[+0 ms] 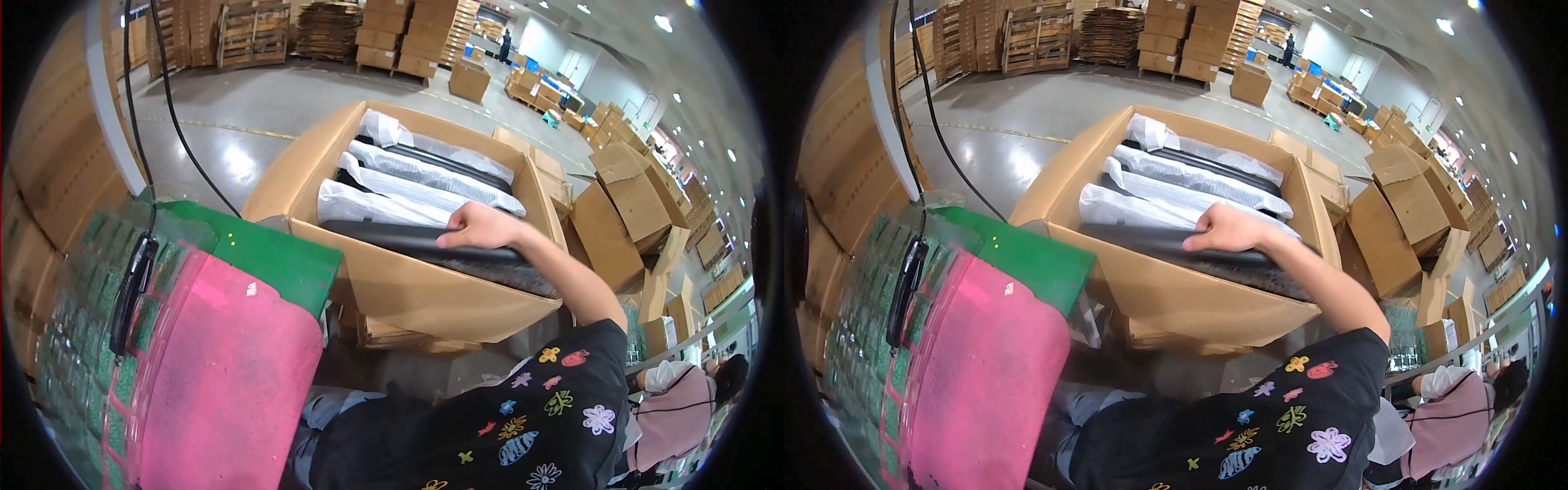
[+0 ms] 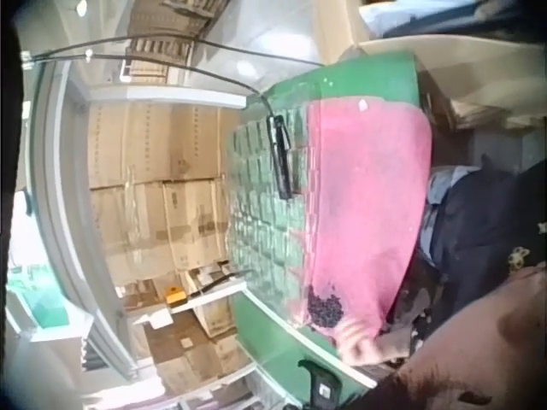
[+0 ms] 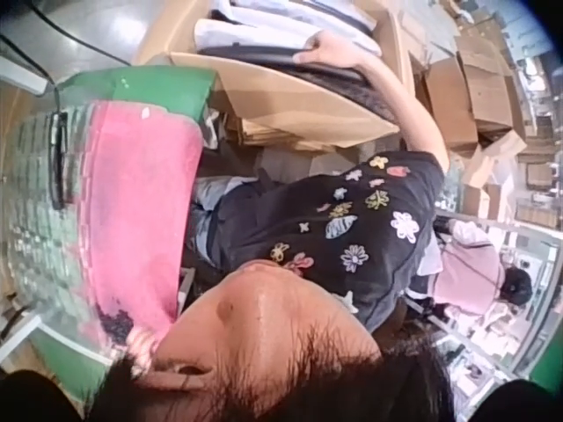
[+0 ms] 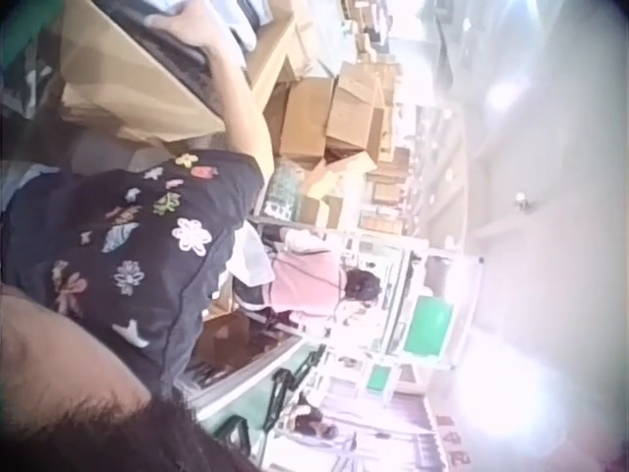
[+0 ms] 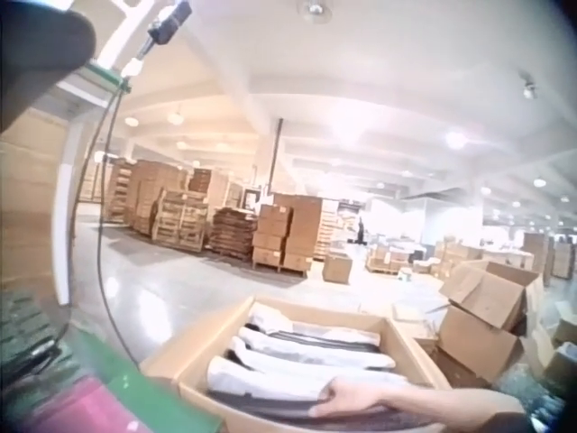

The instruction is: Assemble circuit boards into plastic housings using an electric screwdriver and place finished products into a shipping box.

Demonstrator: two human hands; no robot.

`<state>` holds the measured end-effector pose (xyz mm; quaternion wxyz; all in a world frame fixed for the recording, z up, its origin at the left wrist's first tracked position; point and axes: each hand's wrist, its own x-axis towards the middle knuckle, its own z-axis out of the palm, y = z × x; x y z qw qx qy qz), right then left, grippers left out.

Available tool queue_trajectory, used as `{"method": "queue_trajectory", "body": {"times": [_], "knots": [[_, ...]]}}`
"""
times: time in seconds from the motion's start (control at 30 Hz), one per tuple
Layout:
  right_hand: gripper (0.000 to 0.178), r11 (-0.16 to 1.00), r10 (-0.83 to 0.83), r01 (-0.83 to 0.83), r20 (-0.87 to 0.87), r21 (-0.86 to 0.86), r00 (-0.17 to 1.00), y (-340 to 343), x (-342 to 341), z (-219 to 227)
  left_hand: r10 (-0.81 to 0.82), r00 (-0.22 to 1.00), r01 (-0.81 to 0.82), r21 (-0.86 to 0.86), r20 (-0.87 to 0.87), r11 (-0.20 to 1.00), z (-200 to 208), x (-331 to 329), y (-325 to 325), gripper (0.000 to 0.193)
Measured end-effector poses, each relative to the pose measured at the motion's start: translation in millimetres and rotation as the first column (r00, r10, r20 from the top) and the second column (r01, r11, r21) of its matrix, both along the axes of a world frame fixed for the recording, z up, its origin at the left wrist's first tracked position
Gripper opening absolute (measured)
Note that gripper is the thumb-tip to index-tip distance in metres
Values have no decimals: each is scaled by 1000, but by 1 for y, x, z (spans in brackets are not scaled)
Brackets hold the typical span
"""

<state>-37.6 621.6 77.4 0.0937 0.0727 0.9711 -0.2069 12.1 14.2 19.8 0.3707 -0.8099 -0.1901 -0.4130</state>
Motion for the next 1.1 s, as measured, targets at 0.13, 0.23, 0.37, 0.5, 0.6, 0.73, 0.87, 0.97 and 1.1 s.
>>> {"method": "queue_trajectory", "body": {"times": [0.13, 0.23, 0.37, 0.5, 0.6, 0.73, 0.87, 0.97, 1.1], "knots": [[47, 963, -269, 253, -319, -93, 909, -8, 30, 66, 710, 202, 60, -732, 675, 679, 9, 63, 112, 19], [42, 819, -431, 125, -457, -559, 778, -57, 25, 109, 749, 259, -63, -763, 610, 643, -5, 34, 165, 26], [36, 808, -371, -155, -695, -568, 616, -116, 29, 146, 740, 350, -221, -718, 573, 660, -13, -3, 232, 95], [36, 531, -67, -476, -595, -701, 801, -154, 16, 151, 238, 225, -89, -223, 945, 971, -9, -1, 244, 104], [44, 639, 581, -769, -658, 5, 479, -191, -16, 127, 51, -304, -287, -142, 951, 948, -16, 20, 189, 68], [42, 40, 989, -789, -137, 613, -56, -213, -33, 75, -254, -677, -273, 85, 691, 958, -15, 57, 111, 49], [45, -85, 949, -819, -204, 568, -240, -238, -36, -1, -17, -887, -133, -221, 461, 966, -6, 85, 45, 39], [45, -140, 920, -863, -259, 486, -295, -274, -46, -33, 476, -870, 204, -784, 129, 586, 7, 86, -4, 34], [35, -159, 909, -824, -245, 543, -337, -314, -57, -38, 524, -847, -268, -926, 95, -266, 31, 74, -16, 35]]}}
